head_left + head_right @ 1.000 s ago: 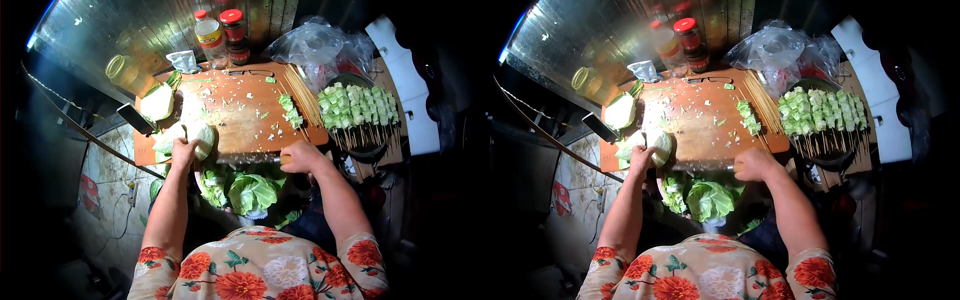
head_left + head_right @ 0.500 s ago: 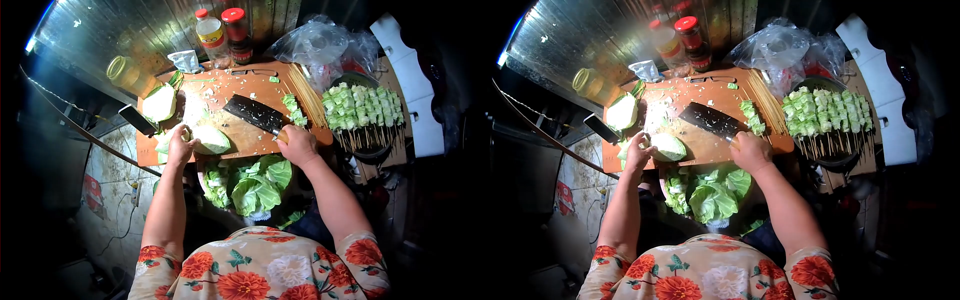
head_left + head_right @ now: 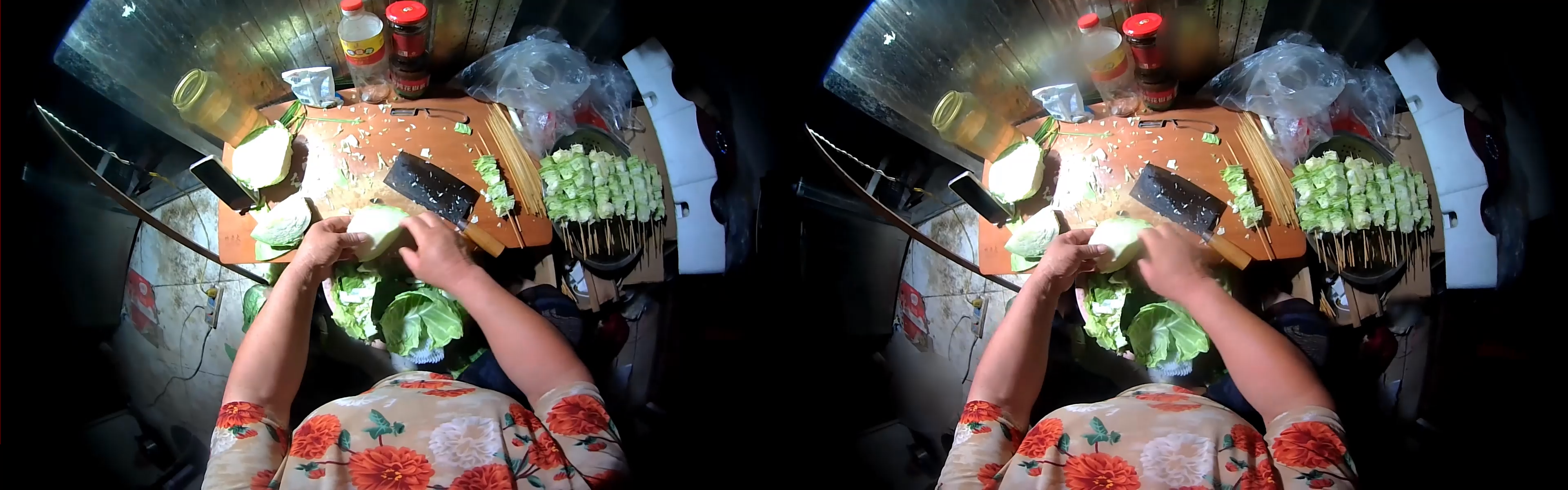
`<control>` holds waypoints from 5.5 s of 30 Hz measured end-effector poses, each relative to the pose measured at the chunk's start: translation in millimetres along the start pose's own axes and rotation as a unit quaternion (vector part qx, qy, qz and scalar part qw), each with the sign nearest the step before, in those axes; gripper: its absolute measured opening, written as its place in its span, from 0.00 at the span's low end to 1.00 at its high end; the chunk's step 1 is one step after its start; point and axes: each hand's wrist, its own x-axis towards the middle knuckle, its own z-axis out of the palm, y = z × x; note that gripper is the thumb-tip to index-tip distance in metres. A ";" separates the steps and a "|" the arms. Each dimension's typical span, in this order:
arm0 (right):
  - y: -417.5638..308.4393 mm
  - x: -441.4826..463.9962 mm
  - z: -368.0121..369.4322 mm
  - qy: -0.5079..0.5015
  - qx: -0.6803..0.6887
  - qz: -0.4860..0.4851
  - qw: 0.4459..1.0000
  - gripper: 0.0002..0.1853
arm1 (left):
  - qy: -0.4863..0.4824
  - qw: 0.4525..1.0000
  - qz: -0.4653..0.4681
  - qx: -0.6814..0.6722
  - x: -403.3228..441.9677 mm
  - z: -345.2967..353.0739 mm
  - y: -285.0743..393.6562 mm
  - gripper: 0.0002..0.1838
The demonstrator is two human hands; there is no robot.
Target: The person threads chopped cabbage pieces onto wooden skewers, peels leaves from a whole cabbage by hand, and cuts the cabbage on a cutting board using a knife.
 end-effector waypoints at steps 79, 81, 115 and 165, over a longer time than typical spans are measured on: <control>8.6 38.7 34.9 0.009 0.030 0.036 0.999 0.21 | -0.006 0.998 0.013 -0.068 26.8 12.2 -7.4 0.21; 7.5 38.7 33.4 0.015 0.009 0.029 0.999 0.22 | -0.010 0.998 0.037 -0.040 25.6 13.0 -7.6 0.22; 9.0 49.7 24.3 0.019 -0.007 -0.012 1.000 0.20 | 0.057 0.994 0.044 0.078 28.0 20.7 -1.6 0.31; 43.3 40.4 0.1 0.142 0.134 0.093 0.976 0.19 | 0.300 0.947 0.108 -0.036 58.0 11.2 -10.8 0.24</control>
